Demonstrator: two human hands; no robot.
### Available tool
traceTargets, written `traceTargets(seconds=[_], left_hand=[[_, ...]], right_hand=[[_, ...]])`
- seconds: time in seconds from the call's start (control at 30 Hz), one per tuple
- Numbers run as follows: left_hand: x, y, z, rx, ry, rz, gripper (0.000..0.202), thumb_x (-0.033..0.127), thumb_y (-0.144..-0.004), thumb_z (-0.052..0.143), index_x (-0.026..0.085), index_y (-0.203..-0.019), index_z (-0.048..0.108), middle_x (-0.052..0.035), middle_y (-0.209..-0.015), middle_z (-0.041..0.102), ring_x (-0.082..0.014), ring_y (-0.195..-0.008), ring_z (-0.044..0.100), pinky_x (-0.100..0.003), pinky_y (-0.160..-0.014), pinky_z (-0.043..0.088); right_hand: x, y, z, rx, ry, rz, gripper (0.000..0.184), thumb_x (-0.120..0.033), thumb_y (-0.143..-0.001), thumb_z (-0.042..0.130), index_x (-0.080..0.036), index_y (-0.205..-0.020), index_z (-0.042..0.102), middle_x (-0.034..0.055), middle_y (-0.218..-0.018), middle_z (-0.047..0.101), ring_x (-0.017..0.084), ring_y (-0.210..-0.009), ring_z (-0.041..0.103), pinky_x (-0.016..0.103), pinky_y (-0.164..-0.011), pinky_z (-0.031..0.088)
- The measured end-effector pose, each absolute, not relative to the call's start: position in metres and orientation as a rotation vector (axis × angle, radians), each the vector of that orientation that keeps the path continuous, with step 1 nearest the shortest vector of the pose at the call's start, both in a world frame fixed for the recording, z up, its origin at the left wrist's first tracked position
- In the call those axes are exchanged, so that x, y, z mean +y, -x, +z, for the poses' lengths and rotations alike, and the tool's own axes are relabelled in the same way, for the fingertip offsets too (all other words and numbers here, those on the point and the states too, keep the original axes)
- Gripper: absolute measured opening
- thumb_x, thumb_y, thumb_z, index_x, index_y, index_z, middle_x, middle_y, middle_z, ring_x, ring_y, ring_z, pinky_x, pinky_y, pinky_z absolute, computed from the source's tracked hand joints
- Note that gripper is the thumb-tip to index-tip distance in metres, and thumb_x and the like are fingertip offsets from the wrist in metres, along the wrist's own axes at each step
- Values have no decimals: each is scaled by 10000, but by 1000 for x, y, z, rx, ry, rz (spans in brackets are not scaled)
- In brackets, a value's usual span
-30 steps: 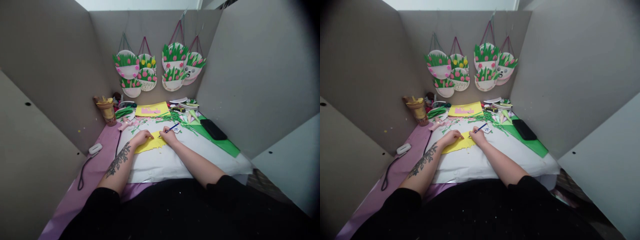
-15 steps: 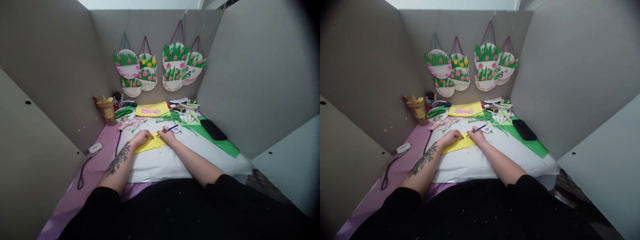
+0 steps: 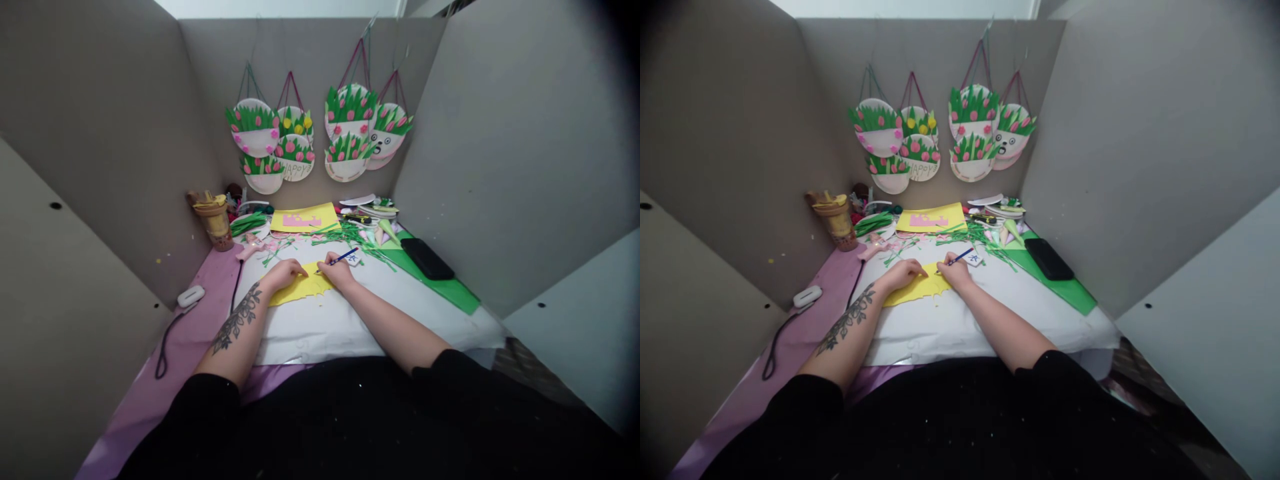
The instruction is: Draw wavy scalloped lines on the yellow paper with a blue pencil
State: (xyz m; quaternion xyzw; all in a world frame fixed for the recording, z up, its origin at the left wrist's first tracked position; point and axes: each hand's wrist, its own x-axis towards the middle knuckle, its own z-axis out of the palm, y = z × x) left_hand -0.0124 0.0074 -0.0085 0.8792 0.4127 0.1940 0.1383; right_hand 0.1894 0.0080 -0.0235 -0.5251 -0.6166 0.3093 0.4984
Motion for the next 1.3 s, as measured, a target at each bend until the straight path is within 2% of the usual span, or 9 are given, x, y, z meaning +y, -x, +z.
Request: traceTargets(seconds=[0.27, 0.93, 1.17, 1.3], left_hand=[[7, 12, -9, 1215, -2517, 583, 474, -11, -720, 410, 218, -963, 746, -42, -990, 672, -135, -863, 616, -240, -863, 453], [11, 15, -14, 1174, -2542, 601, 499, -19, -687, 412, 223, -974, 741, -34, -960, 668, -122, -829, 608, -232, -843, 464], [8, 13, -10, 1180, -2540, 586, 493, -30, -697, 411, 220, -962, 743, -36, -964, 665, -127, -838, 615, -235, -852, 458], [7, 14, -9, 1180, -2537, 587, 477, -26, -710, 418, 220, -956, 743, -35, -969, 662, -129, -839, 617, -239, -852, 459]], right_hand=[[6, -191, -21, -1476, 1258, 775, 185, -269, -593, 553, -211, -537, 386, -62, -505, 366, 110, -536, 360, 239, -512, 284], [10, -188, -25, -1559, 1252, 756, 269, -369, -636, 598, -210, -558, 395, -60, -517, 405, 110, -540, 378, 234, -502, 282], [6, -189, -21, -1518, 1267, 741, 236, -307, -623, 583, -209, -544, 384, -61, -507, 383, 106, -529, 363, 237, -500, 273], [6, -189, -20, -1515, 1255, 725, 255, -328, -634, 589, -208, -540, 386, -60, -502, 387, 106, -525, 364, 238, -502, 269]])
